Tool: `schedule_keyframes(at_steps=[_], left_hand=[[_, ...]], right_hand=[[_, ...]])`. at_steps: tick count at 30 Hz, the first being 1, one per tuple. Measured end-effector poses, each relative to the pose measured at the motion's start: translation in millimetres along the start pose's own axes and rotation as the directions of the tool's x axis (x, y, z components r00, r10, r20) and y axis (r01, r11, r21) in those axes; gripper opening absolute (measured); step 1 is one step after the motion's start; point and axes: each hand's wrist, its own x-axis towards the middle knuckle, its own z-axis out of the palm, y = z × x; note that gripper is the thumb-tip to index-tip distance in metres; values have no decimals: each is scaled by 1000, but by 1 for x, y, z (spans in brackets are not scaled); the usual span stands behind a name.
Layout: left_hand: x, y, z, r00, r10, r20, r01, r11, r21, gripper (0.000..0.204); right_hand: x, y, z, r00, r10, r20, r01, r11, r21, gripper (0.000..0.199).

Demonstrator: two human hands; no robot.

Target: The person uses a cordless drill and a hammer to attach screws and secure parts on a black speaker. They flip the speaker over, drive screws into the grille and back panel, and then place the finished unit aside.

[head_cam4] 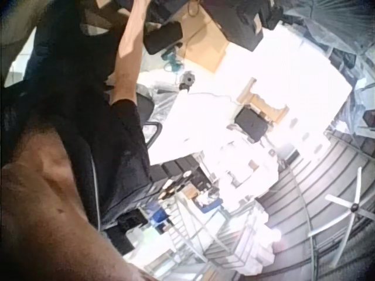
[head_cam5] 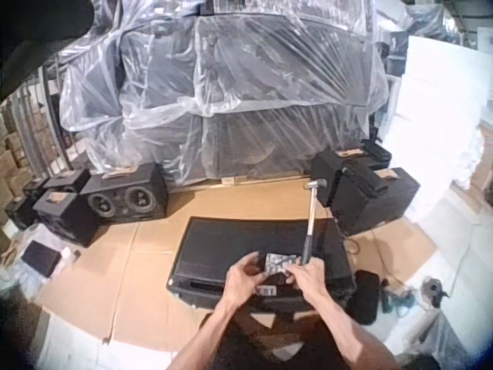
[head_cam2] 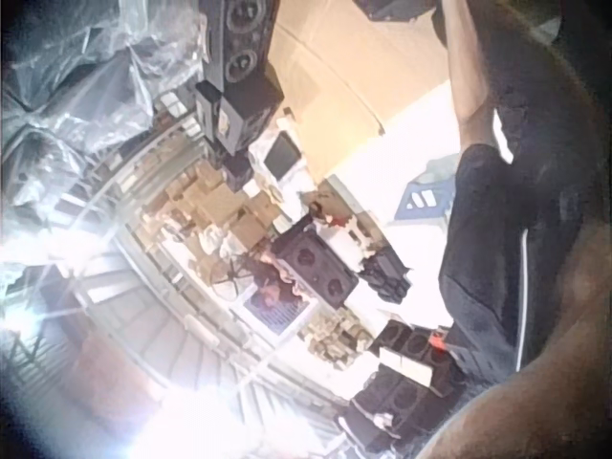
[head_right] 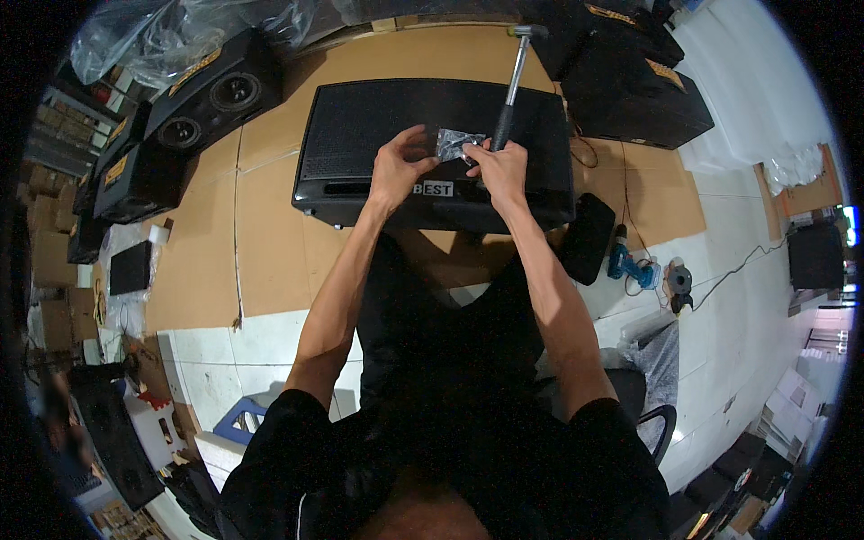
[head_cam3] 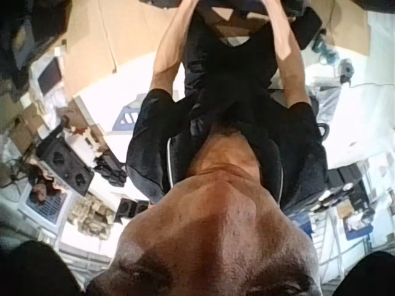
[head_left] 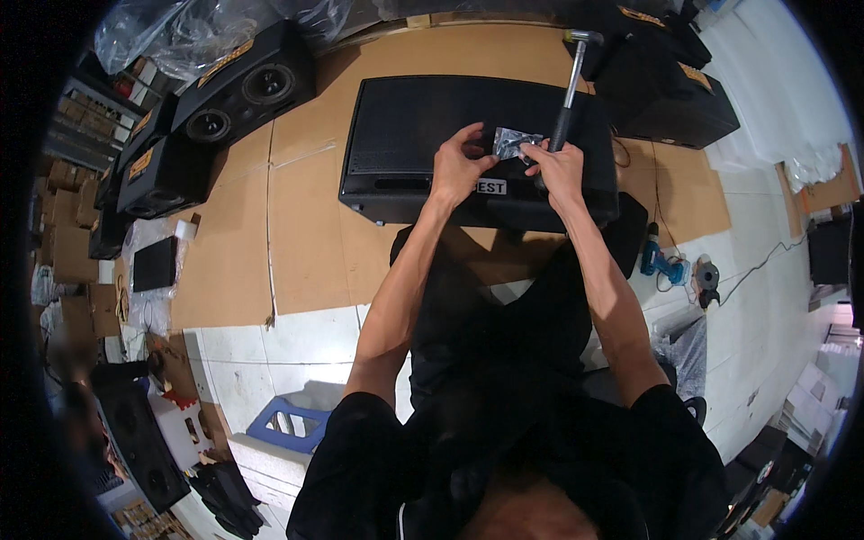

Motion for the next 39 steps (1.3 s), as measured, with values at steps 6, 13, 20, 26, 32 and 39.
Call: schedule_keyframes(at_steps=[6,13,20,26,32,39], left_hand=[[17,-24,6,995,-44,-86,49,997,54,46],[36,-16,19,998,-62,31,55,982,181,54],[49,-24,20,998,-35,53,26,987,159,52],[55,-23,24,998,-19,62,3,970,245,44],[53,-29,20,999,-13,29,9,990,143,42],[41,-37,-4,993,-48,-107,69,977,202,37]], right_hand=[[31,11,-8,995,-77,-58,56,955,-292,21],[38,10,4,996,-86,-19,73,927,-368,19],[48,35,3,997,-75,-27,69,983,-171,21],[49,42,3,998,1,-70,-15,979,-204,20],[44,33,7,997,38,-66,-45,993,-110,18],[45,34,-9,992,85,-98,-73,991,115,18]])
